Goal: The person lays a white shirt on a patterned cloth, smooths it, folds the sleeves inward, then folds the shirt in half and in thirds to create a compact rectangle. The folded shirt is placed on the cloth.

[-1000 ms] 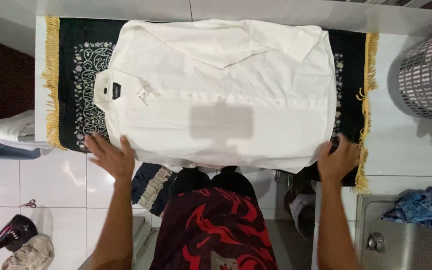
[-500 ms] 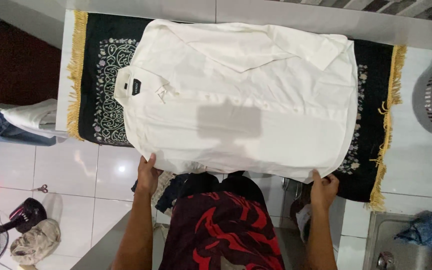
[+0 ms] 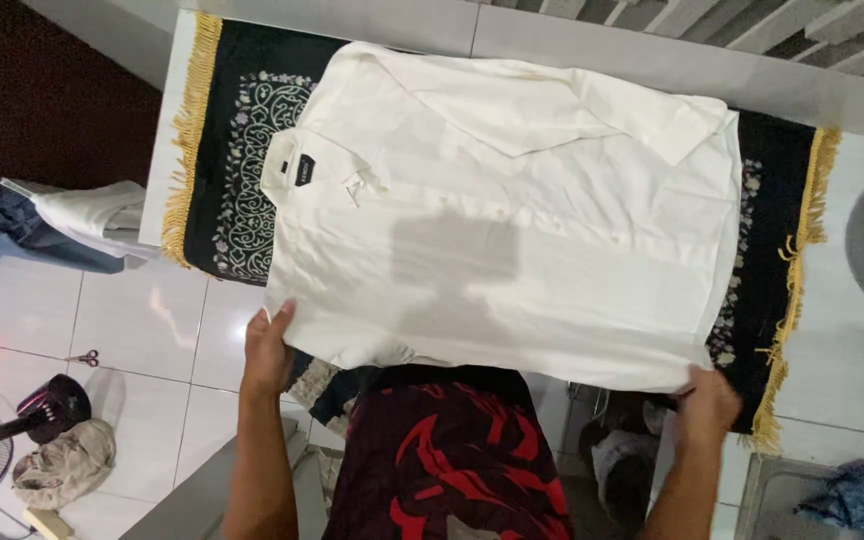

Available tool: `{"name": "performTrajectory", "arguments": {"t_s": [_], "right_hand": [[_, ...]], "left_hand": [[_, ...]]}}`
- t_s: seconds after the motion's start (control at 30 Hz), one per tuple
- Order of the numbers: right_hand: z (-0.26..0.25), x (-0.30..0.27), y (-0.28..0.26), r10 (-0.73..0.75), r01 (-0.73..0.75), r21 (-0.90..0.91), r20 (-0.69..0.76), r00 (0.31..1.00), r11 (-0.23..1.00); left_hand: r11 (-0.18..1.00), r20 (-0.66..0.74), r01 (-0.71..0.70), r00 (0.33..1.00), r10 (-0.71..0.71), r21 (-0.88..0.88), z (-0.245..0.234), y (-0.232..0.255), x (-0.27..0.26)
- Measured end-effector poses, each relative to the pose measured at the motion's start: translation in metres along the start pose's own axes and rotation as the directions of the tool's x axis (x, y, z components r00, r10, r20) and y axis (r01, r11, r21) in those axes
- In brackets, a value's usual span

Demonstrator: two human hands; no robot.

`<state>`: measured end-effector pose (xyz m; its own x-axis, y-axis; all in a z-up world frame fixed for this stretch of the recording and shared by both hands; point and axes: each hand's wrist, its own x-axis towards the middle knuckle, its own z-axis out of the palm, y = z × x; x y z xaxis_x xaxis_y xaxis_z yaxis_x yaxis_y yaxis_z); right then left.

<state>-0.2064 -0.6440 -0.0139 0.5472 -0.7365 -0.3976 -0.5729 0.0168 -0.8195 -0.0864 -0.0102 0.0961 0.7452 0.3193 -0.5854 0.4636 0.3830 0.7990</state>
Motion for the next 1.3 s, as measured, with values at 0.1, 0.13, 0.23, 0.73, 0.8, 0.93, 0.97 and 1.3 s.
{"name": "performTrajectory", "arguments": {"t_s": [0.1, 0.13, 0.23, 0.73, 0.8, 0.93, 0.97, 1.3], "right_hand": [[0.03, -0.013, -0.106, 0.087, -0.092, 0.209, 0.035, 0.996, 0.974], [0.043, -0.004, -0.118, 0.084, -0.089, 0.209, 0.033, 0.996, 0.974], [0.079, 0.031, -0.125, 0.036, -0.065, 0.38, 0.084, 0.996, 0.923], [0.145, 0.069, -0.112, -0.526, 0.573, -0.48, 0.245, 0.814, 0.664], [0.147, 0.095, -0.099, -0.721, 0.624, -0.648, 0.163, 0.674, 0.437], [0.153, 0.109, -0.119, -0.723, 0.671, -0.631, 0.241, 0.647, 0.39], [0.154, 0.111, -0.125, -0.696, 0.679, -0.618, 0.281, 0.661, 0.395], [0.134, 0.133, -0.161, -0.419, 0.582, -0.207, 0.513, 0.749, 0.787]], "left_hand": [[0.989, -0.021, -0.139, 0.99, 0.141, 0.056, 0.038, 0.036, 0.011], [0.989, -0.02, -0.14, 0.99, 0.142, 0.054, 0.045, 0.036, 0.027], [0.927, 0.192, -0.228, 0.937, 0.292, -0.298, 0.069, 0.03, 0.061], [0.7, 0.136, -0.295, 0.952, 0.275, 0.651, 0.098, -0.018, 0.06], [0.999, 0.063, 0.032, 0.997, -0.035, 0.04, 0.112, -0.01, 0.056], [0.996, 0.131, 0.092, 0.987, -0.091, -0.001, 0.086, -0.062, 0.067], [0.991, 0.112, 0.077, 0.99, -0.089, 0.106, 0.077, -0.087, 0.078], [-0.115, 0.357, -0.339, 0.859, 0.366, 0.934, 0.044, -0.089, 0.093]]}}
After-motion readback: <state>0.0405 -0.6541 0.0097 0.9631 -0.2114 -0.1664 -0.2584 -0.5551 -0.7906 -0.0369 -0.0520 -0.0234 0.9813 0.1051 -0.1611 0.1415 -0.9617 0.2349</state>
